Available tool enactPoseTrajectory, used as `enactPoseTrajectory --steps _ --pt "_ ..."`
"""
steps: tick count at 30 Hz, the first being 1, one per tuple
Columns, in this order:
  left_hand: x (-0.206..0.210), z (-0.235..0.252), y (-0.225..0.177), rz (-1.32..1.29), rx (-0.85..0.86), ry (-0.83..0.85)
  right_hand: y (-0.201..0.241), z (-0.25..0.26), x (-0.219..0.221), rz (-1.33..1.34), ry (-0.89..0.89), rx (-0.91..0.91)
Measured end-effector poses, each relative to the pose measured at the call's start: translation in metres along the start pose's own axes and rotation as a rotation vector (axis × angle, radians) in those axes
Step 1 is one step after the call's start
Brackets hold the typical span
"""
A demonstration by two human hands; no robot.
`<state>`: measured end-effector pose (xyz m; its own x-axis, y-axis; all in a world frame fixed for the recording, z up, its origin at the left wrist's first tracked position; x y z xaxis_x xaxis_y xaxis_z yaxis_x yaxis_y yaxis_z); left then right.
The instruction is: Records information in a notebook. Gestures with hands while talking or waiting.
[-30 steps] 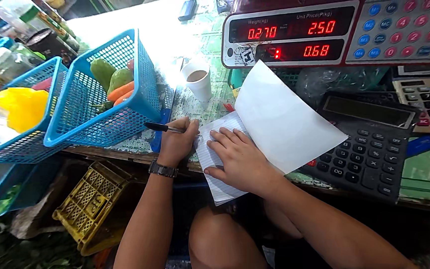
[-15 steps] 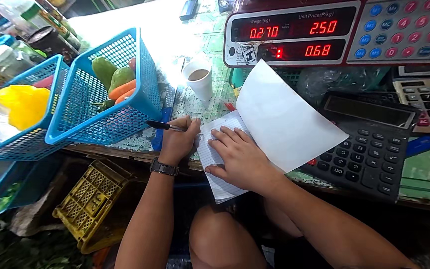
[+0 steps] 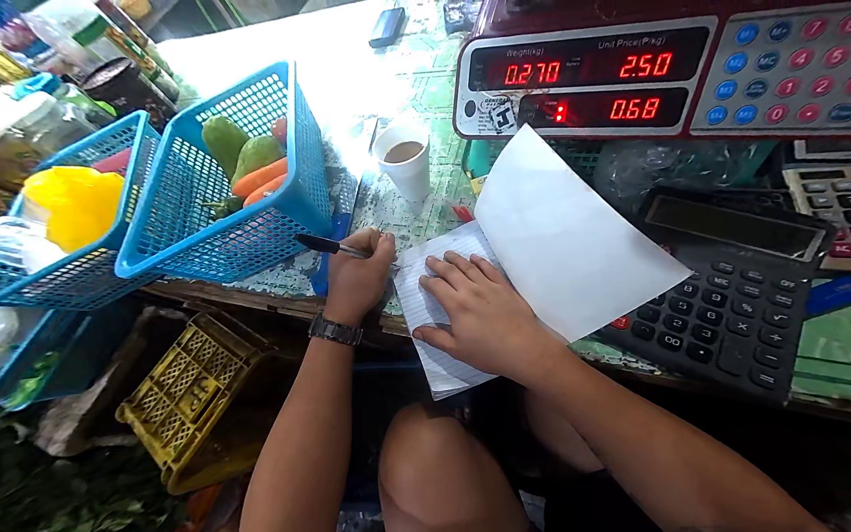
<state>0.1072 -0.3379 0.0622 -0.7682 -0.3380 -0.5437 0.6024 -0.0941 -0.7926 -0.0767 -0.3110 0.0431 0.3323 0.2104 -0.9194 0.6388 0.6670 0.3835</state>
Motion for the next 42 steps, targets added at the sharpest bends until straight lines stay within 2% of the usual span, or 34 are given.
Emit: enactPoseTrajectory --steps 4,7,9,10,13,16,19,22,30,42 --pt "0.001 -0.001 0.0 0.062 0.0 0.032 0.0 0.001 0.001 -0.001 0.008 -0.001" --pt "-0.008 -0.009 0.006 -0.096 -0.053 -0.064 -0.001 0.001 0.001 0.008 0.029 0.008" --pt "-0.015 -0.01 0.01 -0.392 -0.09 -0.183 0.0 0.0 0.0 0.036 0.034 0.018" --pt "-0.017 -0.011 0.001 -0.639 -0.072 -0.203 0.0 0.001 0.0 0.052 0.031 0.02" --pt "-0.018 -0.033 -0.063 -1.394 -0.022 -0.258 0.0 0.003 -0.003 0.073 0.044 0.03" --pt "-0.012 -0.08 -0.122 -1.754 0.016 -0.102 0.0 0.002 -0.003 0.072 0.044 0.015" --pt "-0.001 -0.108 -0.147 -1.972 0.02 0.018 0.0 0.002 -0.004 0.063 0.03 -0.018" --pt "0.001 -0.119 -0.153 -2.007 0.058 0.029 0.002 -0.003 -0.005 0.062 0.016 -0.035" --pt "0.0 -0.123 -0.156 -1.899 0.172 -0.009 0.001 -0.002 -0.005 0.029 -0.013 -0.029" --pt "0.0 -0.126 -0.145 -1.978 0.12 -0.039 0.001 0.0 -0.004 -0.006 -0.014 -0.022"
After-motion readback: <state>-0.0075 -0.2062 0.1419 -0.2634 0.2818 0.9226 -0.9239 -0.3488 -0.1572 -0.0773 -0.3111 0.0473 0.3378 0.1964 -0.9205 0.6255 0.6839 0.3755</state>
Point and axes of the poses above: each hand's wrist, its own z-axis towards the middle knuckle, its own x-axis out of the palm, y = z × x, the point moved 5 cm from there along z, towards the middle knuckle, and after that the axes turned 3 degrees about z, right-handed, at the moved point
